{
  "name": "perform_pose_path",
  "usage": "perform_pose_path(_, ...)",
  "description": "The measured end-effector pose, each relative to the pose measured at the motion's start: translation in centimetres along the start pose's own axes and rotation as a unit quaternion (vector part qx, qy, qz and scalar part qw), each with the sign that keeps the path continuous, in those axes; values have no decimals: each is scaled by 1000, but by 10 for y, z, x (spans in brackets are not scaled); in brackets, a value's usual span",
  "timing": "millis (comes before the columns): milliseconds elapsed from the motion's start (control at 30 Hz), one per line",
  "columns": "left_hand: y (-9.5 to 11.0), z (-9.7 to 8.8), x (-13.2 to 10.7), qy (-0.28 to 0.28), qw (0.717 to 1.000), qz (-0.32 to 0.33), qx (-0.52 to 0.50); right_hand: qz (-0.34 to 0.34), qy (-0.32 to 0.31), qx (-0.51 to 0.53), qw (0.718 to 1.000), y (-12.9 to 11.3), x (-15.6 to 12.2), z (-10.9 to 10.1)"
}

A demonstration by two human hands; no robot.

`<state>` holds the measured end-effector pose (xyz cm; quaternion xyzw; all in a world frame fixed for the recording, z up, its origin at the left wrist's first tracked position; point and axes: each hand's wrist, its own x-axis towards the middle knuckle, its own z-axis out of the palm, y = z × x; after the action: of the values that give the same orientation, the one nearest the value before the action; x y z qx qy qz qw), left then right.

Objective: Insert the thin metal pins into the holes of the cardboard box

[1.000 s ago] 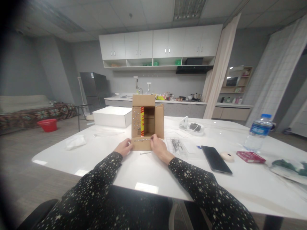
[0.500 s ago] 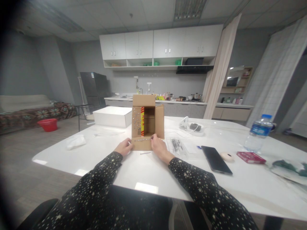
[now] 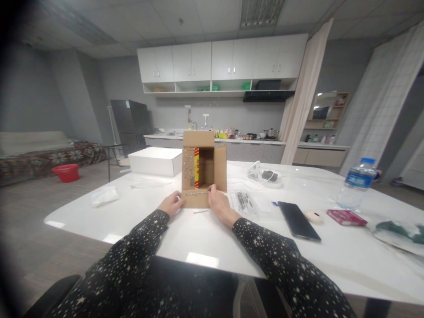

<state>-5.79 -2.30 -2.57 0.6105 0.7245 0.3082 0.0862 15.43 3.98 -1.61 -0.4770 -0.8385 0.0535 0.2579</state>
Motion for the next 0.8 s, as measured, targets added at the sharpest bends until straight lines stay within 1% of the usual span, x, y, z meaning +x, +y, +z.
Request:
perform_pose_path(167, -4, 2, 3, 1, 1000, 4, 9, 14, 4, -2, 1000, 0, 0, 0)
perform_pose_path(333, -8, 4, 5, 2, 1000, 7, 4, 5, 6, 8, 1000, 2, 2, 2)
perform_pose_path(567, -8, 3, 4, -1, 1000, 3, -5, 5, 4, 18, 1000, 3, 3, 5)
perform_pose_path(800, -6, 2, 2, 1, 1000, 1, 0, 5, 0, 4, 1000, -2, 0, -1)
